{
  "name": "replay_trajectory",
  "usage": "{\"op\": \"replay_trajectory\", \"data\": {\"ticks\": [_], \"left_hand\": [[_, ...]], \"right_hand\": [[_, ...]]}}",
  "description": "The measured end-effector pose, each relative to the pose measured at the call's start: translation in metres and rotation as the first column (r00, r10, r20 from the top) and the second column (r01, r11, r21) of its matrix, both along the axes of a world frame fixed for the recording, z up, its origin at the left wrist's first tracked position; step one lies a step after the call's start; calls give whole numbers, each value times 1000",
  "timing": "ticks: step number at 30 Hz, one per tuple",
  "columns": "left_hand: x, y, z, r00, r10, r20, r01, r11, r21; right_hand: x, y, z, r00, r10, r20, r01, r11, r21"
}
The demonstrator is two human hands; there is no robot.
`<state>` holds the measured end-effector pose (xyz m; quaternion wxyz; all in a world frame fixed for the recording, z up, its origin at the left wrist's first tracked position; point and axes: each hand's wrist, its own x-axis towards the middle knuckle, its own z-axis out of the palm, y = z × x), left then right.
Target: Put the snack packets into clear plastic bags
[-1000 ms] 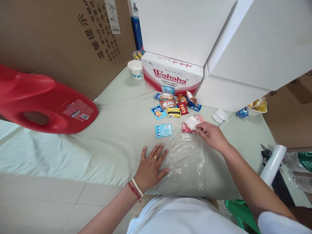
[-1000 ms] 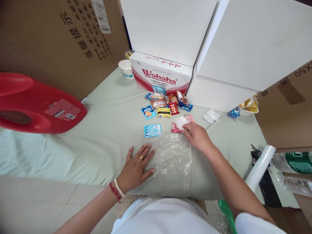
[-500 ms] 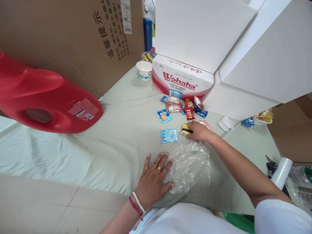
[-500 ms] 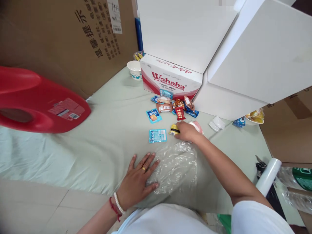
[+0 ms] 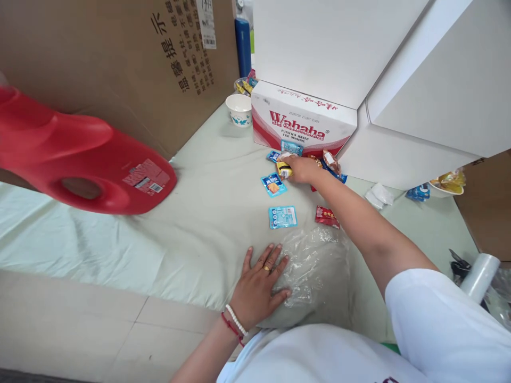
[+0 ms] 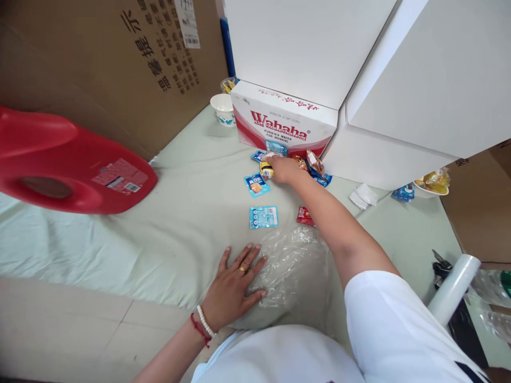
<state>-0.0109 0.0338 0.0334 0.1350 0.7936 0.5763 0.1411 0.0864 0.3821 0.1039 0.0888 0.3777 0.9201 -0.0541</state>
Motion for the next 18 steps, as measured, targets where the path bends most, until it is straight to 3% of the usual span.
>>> {"op": "replay_trajectory", "data": {"ticks": [3, 6, 8, 12, 15, 18], "left_hand": [[-1, -1, 0, 1000, -2, 7, 2, 1000, -6], [-1, -1, -1, 1000, 2, 18, -2, 1000, 2], [-1, -1, -2, 1000, 7, 20, -7, 1000, 13], [0, -2, -3, 1000, 16, 6, -17, 998, 61], [0, -2, -3, 1000, 20, -8, -19, 996, 91], [0, -2, -4, 1000, 20, -8, -19, 995, 94]], "right_hand": [[10, -13, 0, 999, 22, 31, -22, 1000, 13], [30, -31, 3, 997, 80, 9, -80, 995, -57], [43, -34, 6, 999, -1, -38, -2, 997, -79], [58, -8, 14, 954, -297, -51, 301, 944, 133], [56, 24, 19, 954, -276, 114, 254, 950, 180], [44, 51, 23, 927, -239, 290, 240, 970, 32]]}}
